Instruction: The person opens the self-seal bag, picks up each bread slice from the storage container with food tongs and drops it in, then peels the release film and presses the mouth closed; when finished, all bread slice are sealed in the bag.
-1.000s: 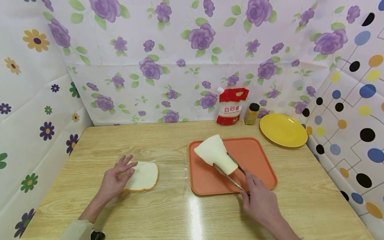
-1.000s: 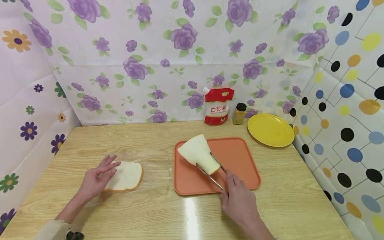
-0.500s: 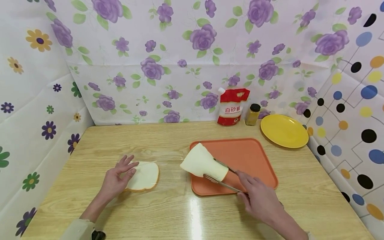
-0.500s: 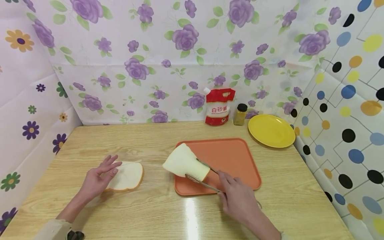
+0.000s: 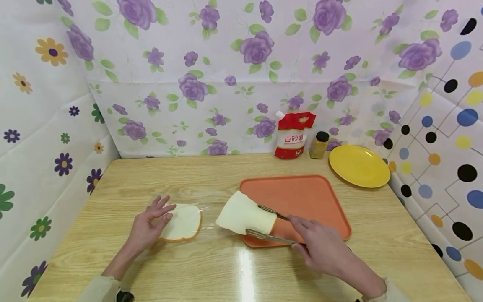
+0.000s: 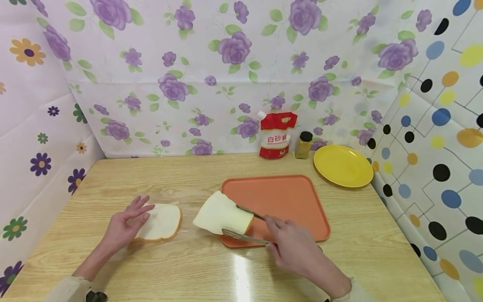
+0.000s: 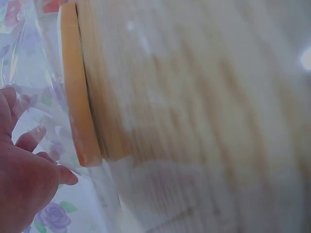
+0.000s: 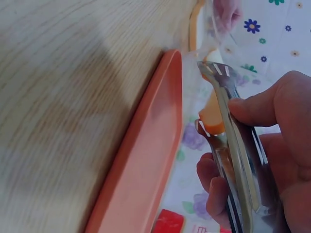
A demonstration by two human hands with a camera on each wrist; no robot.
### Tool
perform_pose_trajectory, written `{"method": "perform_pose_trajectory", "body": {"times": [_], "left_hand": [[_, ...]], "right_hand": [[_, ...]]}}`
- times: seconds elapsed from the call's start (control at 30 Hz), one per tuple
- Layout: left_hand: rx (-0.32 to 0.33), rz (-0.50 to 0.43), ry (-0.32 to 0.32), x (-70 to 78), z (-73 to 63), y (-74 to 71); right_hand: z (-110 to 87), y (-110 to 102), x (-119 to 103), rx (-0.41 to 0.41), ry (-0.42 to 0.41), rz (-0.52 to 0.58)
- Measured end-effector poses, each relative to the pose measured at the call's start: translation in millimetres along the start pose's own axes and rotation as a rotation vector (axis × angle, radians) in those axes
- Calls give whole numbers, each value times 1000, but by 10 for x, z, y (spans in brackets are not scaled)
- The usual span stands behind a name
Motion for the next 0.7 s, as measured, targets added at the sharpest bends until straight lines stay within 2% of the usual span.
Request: {"method": "perform_pose_trajectory", "body": {"times": [0.37, 0.7], "left_hand": [[20, 4, -10, 21, -14, -21], [54, 11, 0, -5, -13, -29]], "right_hand": [[125, 9, -122, -63, -65, -31], [167, -76, -238, -66, -132, -71]]}}
Point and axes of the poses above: each hand's wrist, its own z-axis towards the middle knuckle, its own y-axis out of the palm, x = y × z, the point moved 8 cm from there along z, towards the middle knuckle, and after that the axes turned 7 degrees about z, right-handed, at the moved point
